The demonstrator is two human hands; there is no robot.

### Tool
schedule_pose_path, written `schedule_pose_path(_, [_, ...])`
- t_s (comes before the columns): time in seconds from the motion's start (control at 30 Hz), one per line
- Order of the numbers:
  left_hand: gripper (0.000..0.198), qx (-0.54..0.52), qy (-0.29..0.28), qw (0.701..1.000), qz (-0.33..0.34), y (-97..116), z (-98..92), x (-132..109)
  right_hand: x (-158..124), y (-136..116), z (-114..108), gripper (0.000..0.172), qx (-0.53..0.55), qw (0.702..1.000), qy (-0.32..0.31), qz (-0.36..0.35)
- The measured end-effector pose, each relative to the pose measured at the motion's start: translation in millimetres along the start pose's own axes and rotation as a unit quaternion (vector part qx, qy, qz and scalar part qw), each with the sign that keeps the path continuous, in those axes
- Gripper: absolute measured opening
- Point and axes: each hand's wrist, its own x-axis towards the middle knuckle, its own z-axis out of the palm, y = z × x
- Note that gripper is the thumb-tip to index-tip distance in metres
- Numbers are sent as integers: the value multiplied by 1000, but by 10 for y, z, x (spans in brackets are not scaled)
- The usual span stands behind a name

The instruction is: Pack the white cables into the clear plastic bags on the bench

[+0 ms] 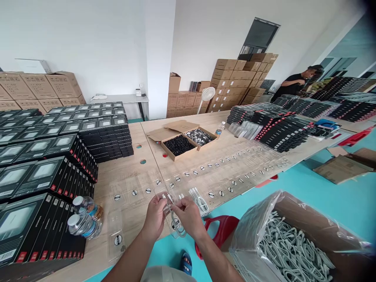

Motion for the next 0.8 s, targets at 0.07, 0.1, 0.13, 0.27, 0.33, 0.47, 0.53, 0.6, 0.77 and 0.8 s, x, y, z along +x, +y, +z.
schedule_pose_path(0.07, [24,13,19,1000,-8,-7,14,-11,6,1,-1,26,6,1000,-6,15])
schedule_pose_path(0.1, [24,23,28,999,-13,-14,21,-16,10,2,0,26,8,1000,-12,22])
schedule_pose_path(0.13, [26,34,37,999,-16,-25,28,-19,16,3,1,26,9,999,-17,27])
schedule_pose_path(0.27, [32,54,67,996,-5,-105,47,-2,36,-7,4,26,7,999,-34,39])
schedule_pose_path(0.33, [35,43,79,996,7,-149,49,21,25,-24,-6,25,5,999,-33,41])
schedule_pose_path(0.47, [37,17,111,994,13,-155,27,64,-99,-49,-78,9,-46,999,-28,7])
schedule_pose_path(0.53, [37,6,117,993,16,-111,6,75,-202,-29,-136,21,-63,997,-33,-16])
schedule_pose_path(0.6, [34,-10,104,994,18,-58,-9,76,-299,24,-196,33,-41,998,-35,-21])
schedule_pose_path(0.77, [28,-34,73,997,-12,-7,3,48,-405,248,-248,45,201,968,-127,79])
schedule_pose_path(0.8, [28,-32,67,997,-20,-16,9,45,-410,293,-224,45,251,950,-155,104])
